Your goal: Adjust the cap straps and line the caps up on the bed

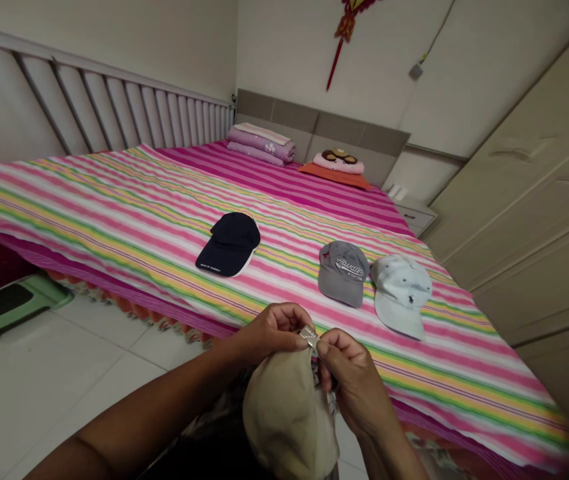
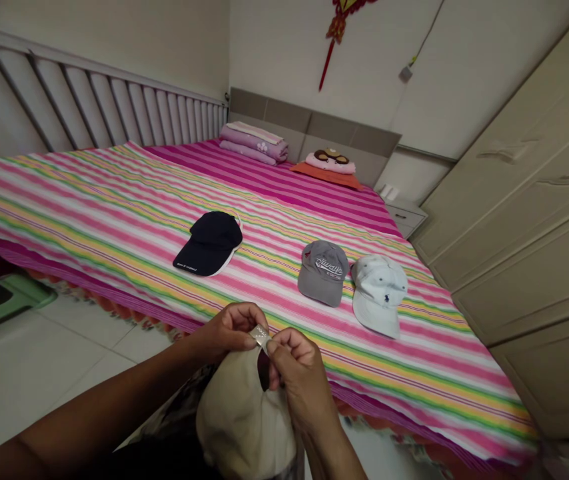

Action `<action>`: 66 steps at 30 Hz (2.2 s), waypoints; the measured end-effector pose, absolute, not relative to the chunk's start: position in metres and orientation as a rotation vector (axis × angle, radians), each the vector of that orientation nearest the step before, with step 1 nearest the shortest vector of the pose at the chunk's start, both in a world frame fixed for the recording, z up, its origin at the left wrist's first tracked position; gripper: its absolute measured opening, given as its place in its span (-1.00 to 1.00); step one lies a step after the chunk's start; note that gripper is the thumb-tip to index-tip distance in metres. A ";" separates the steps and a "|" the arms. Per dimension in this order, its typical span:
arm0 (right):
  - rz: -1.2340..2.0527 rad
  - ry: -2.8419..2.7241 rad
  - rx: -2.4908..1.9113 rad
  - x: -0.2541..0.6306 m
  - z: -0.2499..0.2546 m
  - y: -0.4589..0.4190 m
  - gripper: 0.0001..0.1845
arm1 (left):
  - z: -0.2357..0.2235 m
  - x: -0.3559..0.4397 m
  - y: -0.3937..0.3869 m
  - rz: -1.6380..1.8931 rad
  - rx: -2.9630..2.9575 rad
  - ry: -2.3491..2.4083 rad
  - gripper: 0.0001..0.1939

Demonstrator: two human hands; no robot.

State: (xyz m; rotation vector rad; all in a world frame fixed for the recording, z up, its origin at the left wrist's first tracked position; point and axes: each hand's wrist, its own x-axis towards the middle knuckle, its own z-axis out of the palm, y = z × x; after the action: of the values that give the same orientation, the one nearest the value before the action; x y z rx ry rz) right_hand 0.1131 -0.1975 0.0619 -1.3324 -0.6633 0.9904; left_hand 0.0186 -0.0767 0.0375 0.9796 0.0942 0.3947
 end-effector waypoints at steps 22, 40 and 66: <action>1.067 -0.529 -1.236 0.108 0.065 -0.195 -0.72 | 0.035 0.018 -0.078 0.447 1.042 0.083 -0.71; 1.013 -0.634 -1.317 0.112 0.066 -0.200 -0.76 | 0.032 0.021 -0.080 0.421 1.081 0.059 -0.69; 1.015 -0.605 -1.247 0.117 0.062 -0.198 -0.78 | 0.032 0.022 -0.077 0.411 1.104 0.046 -0.70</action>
State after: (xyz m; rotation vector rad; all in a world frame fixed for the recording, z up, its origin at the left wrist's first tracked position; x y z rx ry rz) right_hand 0.1171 -0.1983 0.0622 -1.2467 -0.6051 1.0150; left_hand 0.0219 -0.0770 0.0317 1.1042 0.0464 0.4114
